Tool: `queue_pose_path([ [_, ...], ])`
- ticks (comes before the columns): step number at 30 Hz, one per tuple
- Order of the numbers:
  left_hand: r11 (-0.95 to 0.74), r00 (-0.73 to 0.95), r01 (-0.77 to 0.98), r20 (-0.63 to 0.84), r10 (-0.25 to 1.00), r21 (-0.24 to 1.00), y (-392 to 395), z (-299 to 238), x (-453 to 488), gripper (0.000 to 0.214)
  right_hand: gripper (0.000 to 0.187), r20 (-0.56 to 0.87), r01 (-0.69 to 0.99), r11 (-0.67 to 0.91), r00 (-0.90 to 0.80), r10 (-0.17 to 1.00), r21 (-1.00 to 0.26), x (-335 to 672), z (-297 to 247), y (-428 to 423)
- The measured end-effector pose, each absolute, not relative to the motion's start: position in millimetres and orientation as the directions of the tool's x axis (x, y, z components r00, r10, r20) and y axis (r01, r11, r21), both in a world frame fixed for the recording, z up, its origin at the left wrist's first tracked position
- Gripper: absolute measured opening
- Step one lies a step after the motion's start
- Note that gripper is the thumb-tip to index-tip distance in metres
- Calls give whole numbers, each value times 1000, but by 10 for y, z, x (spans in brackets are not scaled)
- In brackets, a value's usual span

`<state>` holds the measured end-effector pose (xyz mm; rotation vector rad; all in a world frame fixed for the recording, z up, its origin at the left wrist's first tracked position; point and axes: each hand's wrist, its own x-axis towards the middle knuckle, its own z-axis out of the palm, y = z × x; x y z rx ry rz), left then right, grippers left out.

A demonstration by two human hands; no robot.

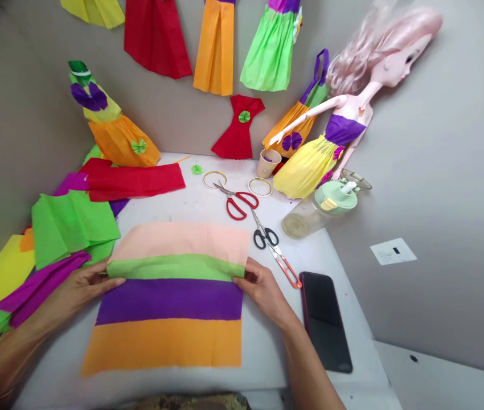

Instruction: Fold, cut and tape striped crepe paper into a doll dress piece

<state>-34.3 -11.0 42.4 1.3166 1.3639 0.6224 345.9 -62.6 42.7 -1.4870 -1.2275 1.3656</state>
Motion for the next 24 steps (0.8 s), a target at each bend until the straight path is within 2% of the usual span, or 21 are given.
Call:
queue_pose_path([
  [3,217,197,386,-309,930,897,-120,399,-369,44,19,-195,140,-180,-108,975,-974,3457,425,-651],
  [8,153,217,350,-239,947,924,-141,358,-407,34,12,-144,169,-127,-92,985,-977,3457,434,-673],
  [11,63,237,337,-150,960,939,-125,343,-441,34,13,-93,175,-78,-81,992,-981,3468,430,-672],
  [13,47,248,366,-147,957,929,-113,347,-451,32,14,-46,191,-27,-95,994,-981,3472,427,-672],
  [19,-15,248,447,-108,963,894,-150,402,-405,21,4,18,339,71,-157,987,-938,3462,389,-704],
  [24,-105,274,537,-55,960,837,-147,390,-423,16,19,116,493,189,-175,978,-849,3508,332,-752],
])
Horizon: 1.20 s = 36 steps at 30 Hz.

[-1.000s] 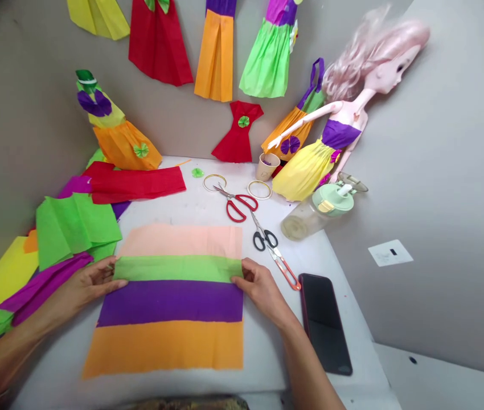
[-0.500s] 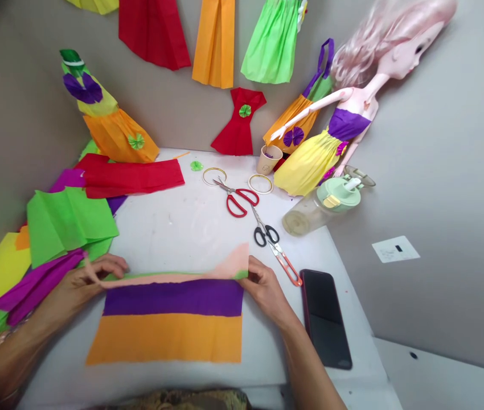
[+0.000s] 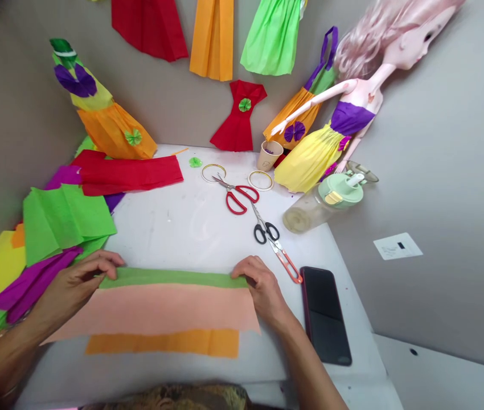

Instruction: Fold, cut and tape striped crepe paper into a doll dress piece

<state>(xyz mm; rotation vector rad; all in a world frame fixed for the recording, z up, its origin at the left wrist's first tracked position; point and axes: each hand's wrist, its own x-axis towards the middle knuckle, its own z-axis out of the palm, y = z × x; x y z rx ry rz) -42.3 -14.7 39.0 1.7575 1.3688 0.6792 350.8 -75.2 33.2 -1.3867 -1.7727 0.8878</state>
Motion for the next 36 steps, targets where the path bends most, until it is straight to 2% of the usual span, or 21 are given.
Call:
queue_pose_path([
  [9,-316,392,667,43,919,675,-133,324,-447,20,28,257,647,354,-244,935,-675,3469,328,-821],
  [14,-552,463,688,301,834,471,-309,555,-317,20,28,302,696,405,-275,913,-593,3449,317,-826],
  [16,-623,511,651,357,782,433,-475,657,-136,24,28,300,697,404,-275,914,-592,3448,316,-824],
  [20,-777,741,507,272,614,373,-840,674,291,49,26,267,688,362,-245,932,-629,3435,330,-815],
  [23,-822,796,460,253,549,337,-980,549,470,48,25,260,674,343,-225,939,-655,3427,332,-807],
  [28,-820,792,482,247,559,309,-965,458,482,33,24,277,671,340,-205,939,-658,3434,325,-802],
  [36,-811,778,506,251,576,293,-918,435,406,26,24,268,692,333,-205,941,-641,3427,368,-802],
])
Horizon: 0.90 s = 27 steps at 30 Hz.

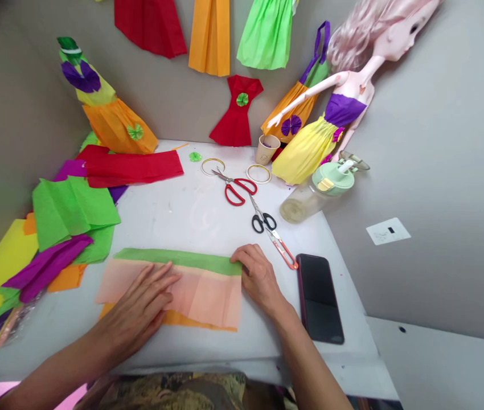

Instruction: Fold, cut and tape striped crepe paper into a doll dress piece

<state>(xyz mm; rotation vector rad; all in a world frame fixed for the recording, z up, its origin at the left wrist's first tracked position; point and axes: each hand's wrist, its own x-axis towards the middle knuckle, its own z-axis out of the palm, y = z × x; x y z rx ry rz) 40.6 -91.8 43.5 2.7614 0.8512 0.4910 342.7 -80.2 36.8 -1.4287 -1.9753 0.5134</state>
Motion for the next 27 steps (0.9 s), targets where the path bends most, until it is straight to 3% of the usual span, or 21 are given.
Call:
queue_pose_path([
  [11,-829,771,404,344,536,387,-1079,389,492,18,24,283,718,359,-230,931,-597,3465,370,-803],
  [19,-813,777,398,315,545,425,-1111,310,491,16,33,265,754,362,-254,930,-548,3529,376,-830],
  [24,-797,786,401,276,553,452,-1089,326,480,16,44,359,868,299,-153,921,-397,3526,611,-952],
  [27,-786,779,409,271,565,463,-1078,333,475,17,45,405,834,336,-151,902,-438,3364,772,-1070],
])
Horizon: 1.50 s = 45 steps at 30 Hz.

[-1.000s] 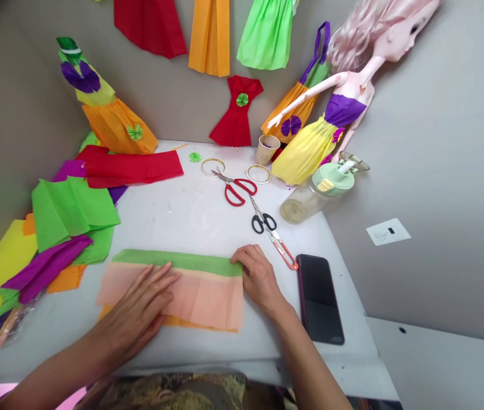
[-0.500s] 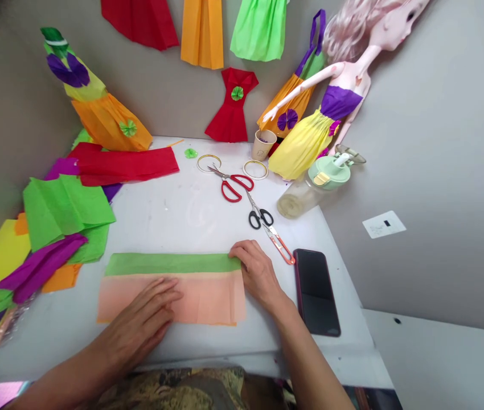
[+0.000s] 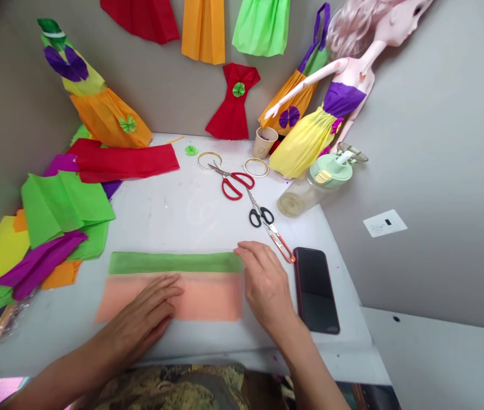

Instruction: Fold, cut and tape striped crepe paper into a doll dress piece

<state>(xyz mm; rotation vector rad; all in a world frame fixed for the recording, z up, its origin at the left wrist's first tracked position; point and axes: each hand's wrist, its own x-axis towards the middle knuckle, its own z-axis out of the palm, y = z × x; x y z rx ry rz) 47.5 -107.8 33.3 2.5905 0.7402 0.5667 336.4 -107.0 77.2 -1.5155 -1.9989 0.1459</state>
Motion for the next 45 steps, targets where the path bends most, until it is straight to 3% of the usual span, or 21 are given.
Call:
queue_pose_path([
  [5,-775,768,419,271,580,473,-1049,347,480,17,44,350,732,435,-281,894,-524,2998,740,-1224],
  [15,-770,758,459,258,599,443,-1109,236,442,16,24,215,696,469,-424,880,-543,2700,451,-1290],
  [19,-748,726,457,284,626,481,-1138,393,493,16,22,236,697,488,-432,870,-525,2693,327,-1283],
  [23,-718,702,441,292,650,539,-1051,564,601,33,25,275,692,504,-423,863,-516,2690,274,-1277],
  [32,-726,736,591,133,664,352,-877,130,628,65,24,314,696,508,-400,861,-508,2666,268,-1262],
  [45,-731,707,664,188,682,155,-857,118,498,92,25,320,692,509,-397,860,-512,2683,259,-1256],
])
